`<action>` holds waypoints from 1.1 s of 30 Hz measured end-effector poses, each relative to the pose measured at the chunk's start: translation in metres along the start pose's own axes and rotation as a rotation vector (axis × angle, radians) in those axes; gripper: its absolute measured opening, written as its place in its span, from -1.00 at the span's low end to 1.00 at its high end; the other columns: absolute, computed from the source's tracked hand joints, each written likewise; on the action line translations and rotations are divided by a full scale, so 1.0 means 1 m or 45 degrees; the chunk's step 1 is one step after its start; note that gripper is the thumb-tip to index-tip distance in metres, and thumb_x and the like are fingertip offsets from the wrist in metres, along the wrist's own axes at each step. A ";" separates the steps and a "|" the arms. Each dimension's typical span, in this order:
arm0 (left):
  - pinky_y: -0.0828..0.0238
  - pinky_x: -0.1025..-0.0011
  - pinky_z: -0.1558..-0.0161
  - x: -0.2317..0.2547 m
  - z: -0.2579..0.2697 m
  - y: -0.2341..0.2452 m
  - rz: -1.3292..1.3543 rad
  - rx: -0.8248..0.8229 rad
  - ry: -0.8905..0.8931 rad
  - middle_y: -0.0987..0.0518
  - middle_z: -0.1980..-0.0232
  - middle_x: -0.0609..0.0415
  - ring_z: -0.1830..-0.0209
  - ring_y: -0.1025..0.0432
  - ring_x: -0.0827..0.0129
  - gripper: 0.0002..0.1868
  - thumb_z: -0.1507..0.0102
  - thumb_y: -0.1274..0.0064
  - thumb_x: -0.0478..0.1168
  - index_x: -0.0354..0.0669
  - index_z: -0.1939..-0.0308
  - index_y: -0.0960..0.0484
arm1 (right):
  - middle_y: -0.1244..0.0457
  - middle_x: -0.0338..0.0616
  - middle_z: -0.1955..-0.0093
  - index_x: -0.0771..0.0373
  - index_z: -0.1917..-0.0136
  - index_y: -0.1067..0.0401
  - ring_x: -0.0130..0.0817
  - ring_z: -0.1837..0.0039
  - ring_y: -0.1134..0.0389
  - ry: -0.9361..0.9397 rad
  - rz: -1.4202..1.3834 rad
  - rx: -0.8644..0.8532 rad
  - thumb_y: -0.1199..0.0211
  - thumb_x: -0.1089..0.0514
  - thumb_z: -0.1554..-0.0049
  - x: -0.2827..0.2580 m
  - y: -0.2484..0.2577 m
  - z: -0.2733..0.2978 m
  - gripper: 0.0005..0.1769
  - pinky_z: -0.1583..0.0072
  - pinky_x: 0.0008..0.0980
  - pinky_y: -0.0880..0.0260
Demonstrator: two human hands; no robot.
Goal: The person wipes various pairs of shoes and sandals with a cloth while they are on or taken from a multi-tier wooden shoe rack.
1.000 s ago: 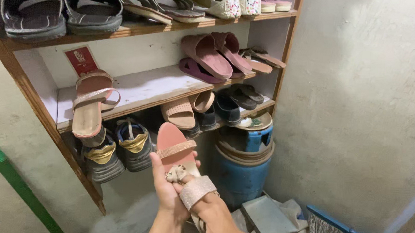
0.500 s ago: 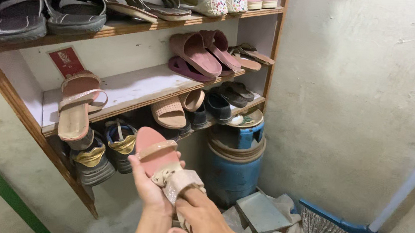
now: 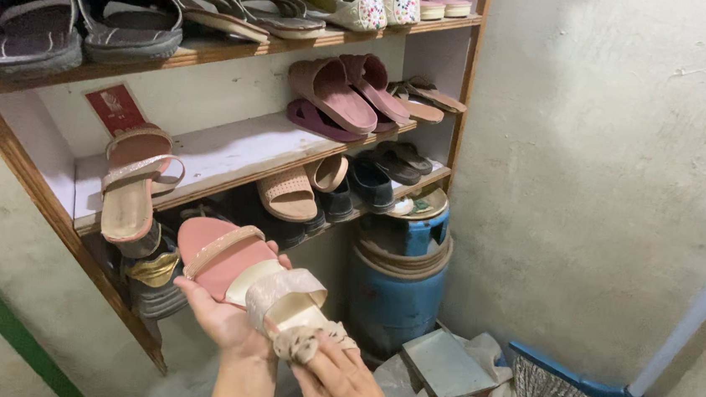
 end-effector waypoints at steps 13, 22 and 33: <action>-0.48 0.02 -0.04 -0.020 0.015 -0.036 0.172 -0.275 -0.131 -0.53 -0.08 -0.29 0.02 -0.44 -0.07 0.06 -0.33 0.50 0.62 -0.30 -0.35 -0.40 | 0.21 0.31 -0.70 0.51 -0.58 -0.08 0.17 -0.71 0.13 -0.848 -0.448 0.055 0.06 0.11 -0.37 0.040 0.022 -0.018 -0.38 -0.57 -0.15 0.10; -0.50 0.04 0.00 -0.040 0.013 -0.035 0.389 -0.285 0.140 -0.55 -0.04 -0.27 0.07 -0.46 -0.05 0.08 -0.26 0.56 0.66 -0.25 -0.27 -0.44 | -0.29 -0.18 -0.34 0.29 -0.53 -0.19 -0.48 -0.28 -0.28 -1.419 -1.506 -0.093 -0.17 0.08 -0.22 0.085 0.005 -0.016 -0.35 -0.30 -0.44 -0.26; -0.43 0.26 -0.07 -0.104 0.030 0.023 -0.487 0.275 0.378 -0.65 -0.06 0.04 -0.05 -0.52 0.19 0.00 -0.15 0.66 0.57 0.01 -0.27 -0.49 | -0.31 -0.18 0.16 0.34 0.07 -0.42 -0.50 0.14 -0.27 -1.420 -1.314 0.420 0.11 -0.05 -0.43 0.111 0.008 0.022 -0.52 0.06 -0.44 -0.29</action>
Point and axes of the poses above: each hand's wrist, its own z-axis away from the middle knuckle, its own y-axis out of the back of the hand, x = y × z, the point moved 7 cm from there along -z, towards the middle knuckle
